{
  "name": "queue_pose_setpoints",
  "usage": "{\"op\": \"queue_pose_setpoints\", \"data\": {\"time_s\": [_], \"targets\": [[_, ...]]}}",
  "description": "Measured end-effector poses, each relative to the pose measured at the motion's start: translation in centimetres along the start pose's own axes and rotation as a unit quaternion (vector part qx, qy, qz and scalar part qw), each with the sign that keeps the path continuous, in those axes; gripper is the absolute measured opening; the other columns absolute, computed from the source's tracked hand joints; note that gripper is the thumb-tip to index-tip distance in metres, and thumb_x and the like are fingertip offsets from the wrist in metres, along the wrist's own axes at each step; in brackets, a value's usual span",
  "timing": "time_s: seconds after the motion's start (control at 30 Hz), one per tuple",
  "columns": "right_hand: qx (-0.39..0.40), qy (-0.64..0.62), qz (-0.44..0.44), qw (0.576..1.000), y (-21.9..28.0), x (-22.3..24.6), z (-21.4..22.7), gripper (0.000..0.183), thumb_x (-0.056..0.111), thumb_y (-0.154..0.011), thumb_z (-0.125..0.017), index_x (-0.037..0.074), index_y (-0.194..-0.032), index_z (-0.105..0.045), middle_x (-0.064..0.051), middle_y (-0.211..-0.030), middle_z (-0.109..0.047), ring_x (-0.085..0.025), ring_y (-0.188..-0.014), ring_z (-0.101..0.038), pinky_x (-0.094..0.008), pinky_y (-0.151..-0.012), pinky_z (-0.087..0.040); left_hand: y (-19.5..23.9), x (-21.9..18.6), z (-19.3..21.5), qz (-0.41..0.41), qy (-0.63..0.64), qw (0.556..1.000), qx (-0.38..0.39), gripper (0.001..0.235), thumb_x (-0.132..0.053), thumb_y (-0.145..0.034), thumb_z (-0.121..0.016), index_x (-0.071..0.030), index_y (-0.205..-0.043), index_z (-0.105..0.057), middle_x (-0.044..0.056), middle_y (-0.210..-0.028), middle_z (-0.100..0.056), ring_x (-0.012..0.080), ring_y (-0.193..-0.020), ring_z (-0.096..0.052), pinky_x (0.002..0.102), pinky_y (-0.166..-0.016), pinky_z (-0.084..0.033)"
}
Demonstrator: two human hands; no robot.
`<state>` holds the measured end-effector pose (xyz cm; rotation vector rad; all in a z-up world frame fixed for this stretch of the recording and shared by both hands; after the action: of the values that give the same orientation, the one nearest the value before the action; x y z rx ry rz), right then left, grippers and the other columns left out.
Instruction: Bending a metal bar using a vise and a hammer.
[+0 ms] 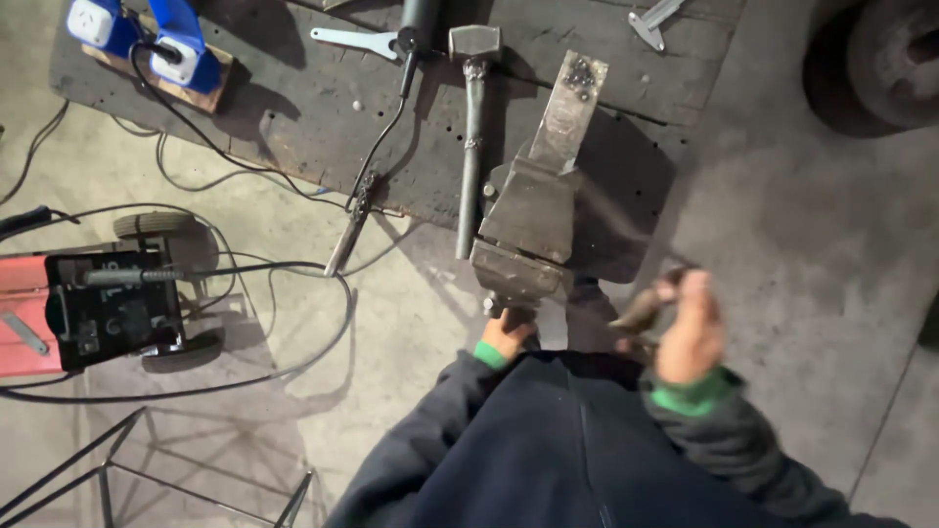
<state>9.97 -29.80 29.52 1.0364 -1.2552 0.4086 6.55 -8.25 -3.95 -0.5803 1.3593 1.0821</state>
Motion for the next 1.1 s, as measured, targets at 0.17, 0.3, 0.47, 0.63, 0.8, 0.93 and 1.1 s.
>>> {"op": "queue_pose_setpoints", "data": {"time_s": [0.17,0.3,0.47,0.63,0.8,0.93,1.1], "targets": [[-0.044,0.095,0.146,0.984,0.0,7.7,6.4,0.044,0.051,-0.112,-0.044,0.009,-0.115,-0.057,-0.007,-0.089,-0.061,-0.025,-0.062,-0.063,-0.038,-0.049,-0.050,2.5,-13.7,1.3,-0.012,0.282,0.945,0.163,0.034,-0.003,-0.093,-0.049,0.006,-0.126,-0.056,0.012,-0.106,-0.058,0.0185,-0.098,-0.053,0.025,-0.087,-0.041],[-0.059,0.244,0.246,0.936,-1.4,6.3,12.1,0.043,0.046,-0.118,-0.041,0.007,-0.124,-0.058,-0.009,-0.098,-0.064,-0.026,-0.073,-0.066,-0.039,-0.060,-0.053,4.5,-16.8,14.3,-0.017,0.430,0.900,-0.066,0.053,-0.005,-0.078,-0.053,0.015,-0.126,-0.063,0.015,-0.086,-0.070,0.0262,-0.074,-0.066,0.035,-0.070,-0.056],[-0.047,0.419,0.364,0.831,-2.1,1.9,13.3,0.043,0.039,-0.125,-0.038,0.004,-0.135,-0.059,-0.012,-0.111,-0.068,-0.028,-0.087,-0.070,-0.041,-0.073,-0.057,1.5,-9.8,16.0,0.013,0.233,0.952,-0.199,0.067,-0.007,-0.079,-0.053,0.003,-0.145,-0.057,0.011,-0.076,-0.064,0.0239,-0.065,-0.061,0.034,-0.062,-0.052],[0.102,0.038,-0.101,0.989,-0.7,-5.6,-2.2,0.046,0.042,-0.110,-0.034,0.006,-0.092,-0.054,-0.016,-0.065,-0.066,-0.022,-0.044,-0.061,-0.034,-0.039,-0.049,2.1,-12.7,-4.2,-0.093,0.177,0.952,0.230,0.054,0.002,-0.077,-0.066,-0.002,-0.131,-0.064,0.014,-0.118,-0.070,0.0263,-0.114,-0.062,0.037,-0.099,-0.049],[0.151,0.083,-0.065,0.983,-2.1,-9.5,-4.7,0.051,0.045,-0.109,-0.033,0.003,-0.088,-0.055,-0.013,-0.061,-0.068,-0.019,-0.044,-0.060,-0.029,-0.041,-0.048,2.7,-8.5,-4.3,0.088,0.371,0.882,0.276,0.045,0.002,-0.086,-0.056,0.001,-0.130,-0.067,0.010,-0.111,-0.072,0.0200,-0.102,-0.068,0.034,-0.092,-0.055],[0.112,0.134,-0.072,0.982,-1.9,-10.2,-4.7,0.055,0.047,-0.109,-0.033,0.002,-0.088,-0.057,-0.012,-0.061,-0.064,-0.018,-0.045,-0.059,-0.031,-0.041,-0.049,2.9,-8.5,-2.3,0.143,0.380,0.891,0.205,0.037,-0.002,-0.089,-0.059,0.001,-0.125,-0.067,0.008,-0.107,-0.074,0.0192,-0.098,-0.071,0.033,-0.092,-0.056],[0.109,0.138,-0.067,0.982,-1.4,-9.2,-6.1,0.055,0.048,-0.109,-0.033,0.003,-0.086,-0.056,-0.012,-0.058,-0.066,-0.018,-0.044,-0.061,-0.030,-0.042,-0.050,1.7,-3.7,3.0,0.071,0.222,0.970,0.061,0.027,-0.001,-0.089,-0.063,0.008,-0.111,-0.073,0.014,-0.097,-0.077,0.0219,-0.089,-0.073,0.036,-0.083,-0.059]]}}
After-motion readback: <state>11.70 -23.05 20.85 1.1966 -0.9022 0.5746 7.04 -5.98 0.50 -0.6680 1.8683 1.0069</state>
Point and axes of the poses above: each hand's wrist, its own y-axis away from the middle knuckle, its own z-axis out of the back of the hand, x = y × z, the point moved 10 cm from there along -y, towards the middle knuckle
